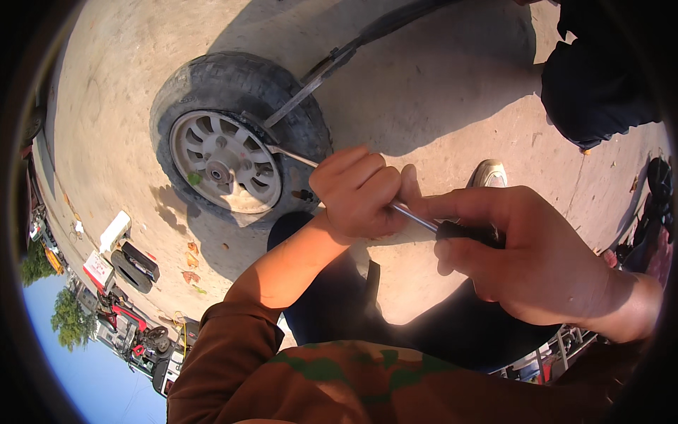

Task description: The person uses a tire iron to pry the tire bead off the rim while another person holds the tire steady. They repeatedly apply leverage around the circumference to loosen the bead, then dip a cloth into a bucket of soapy water and wipe the tire bead and rim area.

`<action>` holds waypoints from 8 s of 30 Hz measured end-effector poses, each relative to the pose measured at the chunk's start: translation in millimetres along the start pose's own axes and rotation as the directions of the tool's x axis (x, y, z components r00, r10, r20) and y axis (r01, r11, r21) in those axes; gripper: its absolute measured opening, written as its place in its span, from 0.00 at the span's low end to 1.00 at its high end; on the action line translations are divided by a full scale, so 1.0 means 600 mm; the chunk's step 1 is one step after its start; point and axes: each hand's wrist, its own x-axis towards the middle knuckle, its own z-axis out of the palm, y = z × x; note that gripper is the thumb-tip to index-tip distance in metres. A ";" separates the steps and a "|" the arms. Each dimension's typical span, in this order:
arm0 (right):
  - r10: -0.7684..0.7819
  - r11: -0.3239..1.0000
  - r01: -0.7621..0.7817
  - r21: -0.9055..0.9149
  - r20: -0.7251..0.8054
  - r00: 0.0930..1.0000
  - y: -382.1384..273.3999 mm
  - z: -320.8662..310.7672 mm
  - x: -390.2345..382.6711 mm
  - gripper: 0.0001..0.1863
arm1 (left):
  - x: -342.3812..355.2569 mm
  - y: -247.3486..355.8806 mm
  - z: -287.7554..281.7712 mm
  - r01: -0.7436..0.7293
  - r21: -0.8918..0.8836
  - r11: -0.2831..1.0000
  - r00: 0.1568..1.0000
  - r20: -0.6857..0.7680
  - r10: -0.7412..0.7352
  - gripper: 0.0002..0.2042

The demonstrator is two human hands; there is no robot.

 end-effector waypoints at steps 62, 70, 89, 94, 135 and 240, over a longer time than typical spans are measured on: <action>-0.287 0.854 0.309 -0.419 0.116 0.951 0.064 -0.018 0.025 0.27 | -0.031 -0.003 -0.010 -0.012 -0.033 0.999 0.981 0.195 0.018 0.17; -0.383 0.865 0.414 -0.283 0.158 0.910 0.126 -0.085 0.090 0.27 | -0.049 -0.012 0.028 -0.016 0.069 0.997 0.961 0.276 -0.004 0.13; -0.337 0.899 0.353 -0.259 0.105 0.936 0.168 -0.098 0.137 0.24 | -0.076 -0.024 0.043 -0.025 0.076 0.997 0.942 0.337 -0.002 0.13; -0.261 0.928 0.272 -0.256 0.077 0.962 0.135 -0.081 0.109 0.24 | -0.066 -0.026 0.036 -0.052 0.040 0.998 0.958 0.286 0.038 0.14; -0.118 0.991 0.116 0.072 0.016 0.993 0.049 -0.015 0.018 0.30 | -0.014 -0.018 -0.018 -0.001 -0.121 0.993 0.987 0.157 0.020 0.10; -0.045 0.998 0.044 -0.035 -0.028 0.999 0.008 0.024 -0.001 0.32 | 0.214 -0.379 -0.240 0.031 0.578 0.815 0.492 0.701 -0.516 0.45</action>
